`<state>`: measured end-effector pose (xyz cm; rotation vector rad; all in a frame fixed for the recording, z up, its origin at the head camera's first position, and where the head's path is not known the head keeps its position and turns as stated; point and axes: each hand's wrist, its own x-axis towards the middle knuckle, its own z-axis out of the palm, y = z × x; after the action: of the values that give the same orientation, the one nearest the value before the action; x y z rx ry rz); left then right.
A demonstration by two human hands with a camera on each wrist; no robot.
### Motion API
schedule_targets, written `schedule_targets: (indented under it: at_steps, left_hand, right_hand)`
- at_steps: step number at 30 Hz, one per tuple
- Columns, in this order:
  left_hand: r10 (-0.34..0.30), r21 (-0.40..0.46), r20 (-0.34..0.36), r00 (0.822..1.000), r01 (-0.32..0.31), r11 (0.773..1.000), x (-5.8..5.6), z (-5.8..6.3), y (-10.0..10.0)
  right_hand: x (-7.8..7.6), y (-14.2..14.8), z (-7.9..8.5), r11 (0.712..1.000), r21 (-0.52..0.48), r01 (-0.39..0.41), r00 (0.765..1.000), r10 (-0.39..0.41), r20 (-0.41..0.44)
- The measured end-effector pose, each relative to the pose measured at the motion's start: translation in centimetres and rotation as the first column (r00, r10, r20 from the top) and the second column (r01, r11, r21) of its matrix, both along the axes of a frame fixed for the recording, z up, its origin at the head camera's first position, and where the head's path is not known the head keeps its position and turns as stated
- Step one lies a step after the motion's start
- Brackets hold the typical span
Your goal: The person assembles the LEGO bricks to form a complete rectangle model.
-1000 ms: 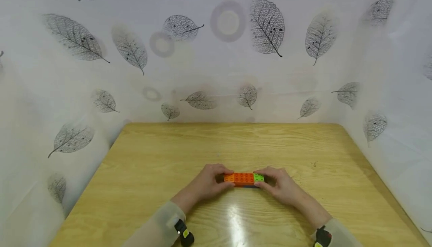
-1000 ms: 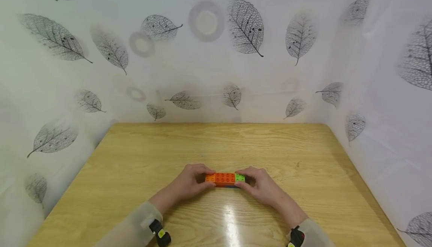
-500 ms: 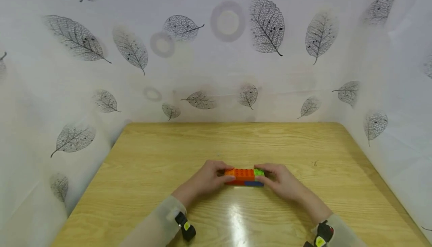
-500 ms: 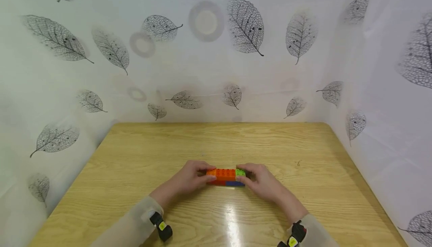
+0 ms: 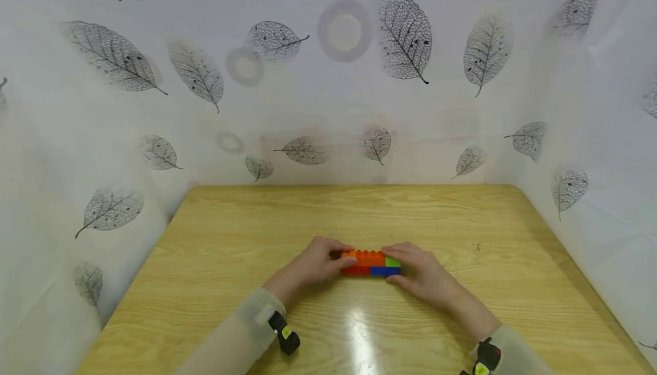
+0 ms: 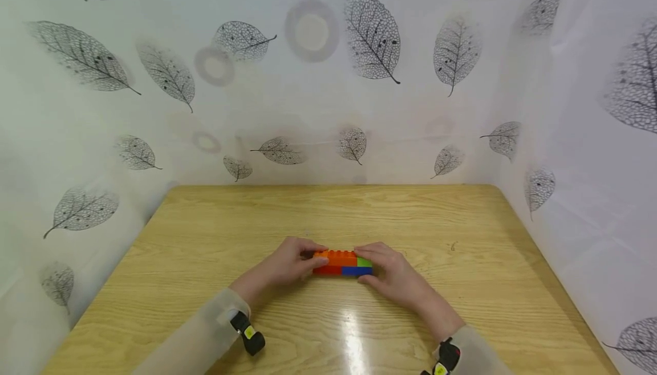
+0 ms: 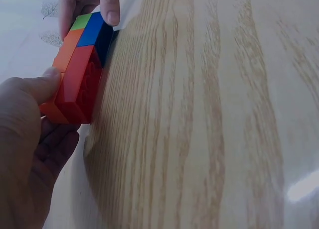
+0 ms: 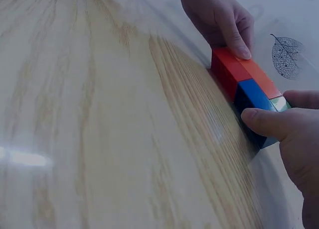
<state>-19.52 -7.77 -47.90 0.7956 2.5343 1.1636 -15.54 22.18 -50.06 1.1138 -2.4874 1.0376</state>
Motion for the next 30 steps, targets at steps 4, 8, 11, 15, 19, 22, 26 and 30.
schedule_targets:
  at_steps: [4, 8, 11, 15, 19, 22, 26, 30]
  left_hand:
    - [-0.013, -0.021, -0.031, 0.999, 0.012, 1.000, 0.0, -0.1, 0.0]
    - [-0.054, -0.014, -0.081, 0.995, 0.053, 0.998, 0.1, -0.1, -0.5]
    - [-0.112, -0.030, -0.168, 0.979, 0.109, 0.994, 0.3, -0.1, -1.0]
    - [-0.214, -0.121, -0.302, 0.929, 0.186, 0.975, 0.7, -0.2, -1.2]
    - [-0.242, -0.166, -0.362, 0.900, 0.193, 0.967, 0.9, -0.6, -0.9]
    - [-0.216, -0.143, -0.348, 0.912, 0.176, 0.974, 0.8, -0.7, -0.9]
    - [-0.193, -0.112, -0.293, 0.936, 0.167, 0.980, 0.5, -0.7, -0.8]
    - [-0.174, -0.072, -0.235, 0.956, 0.162, 0.984, 0.2, -0.7, -0.8]
  right_hand:
    - [0.0, -0.1, 0.0, 1.000, -0.004, 0.008, 1.000, -0.008, -0.012]
    - [-0.1, -0.1, 0.0, 1.000, 0.000, 0.017, 1.000, -0.017, 0.007]
    - [-0.1, -0.1, 0.1, 1.000, 0.000, 0.015, 1.000, -0.015, 0.023]
    - [-0.3, -0.1, 0.0, 1.000, -0.009, 0.011, 1.000, -0.011, 0.019]
    - [-0.4, 0.0, -0.2, 1.000, -0.012, 0.011, 1.000, -0.011, 0.016]
    - [-0.5, -0.1, 0.0, 1.000, 0.001, 0.019, 0.999, -0.019, 0.032]
    - [-0.6, -0.1, 0.3, 0.999, 0.016, 0.033, 0.996, -0.034, 0.080]
    - [-0.8, 0.2, 0.6, 0.999, 0.019, 0.043, 0.985, -0.046, 0.164]
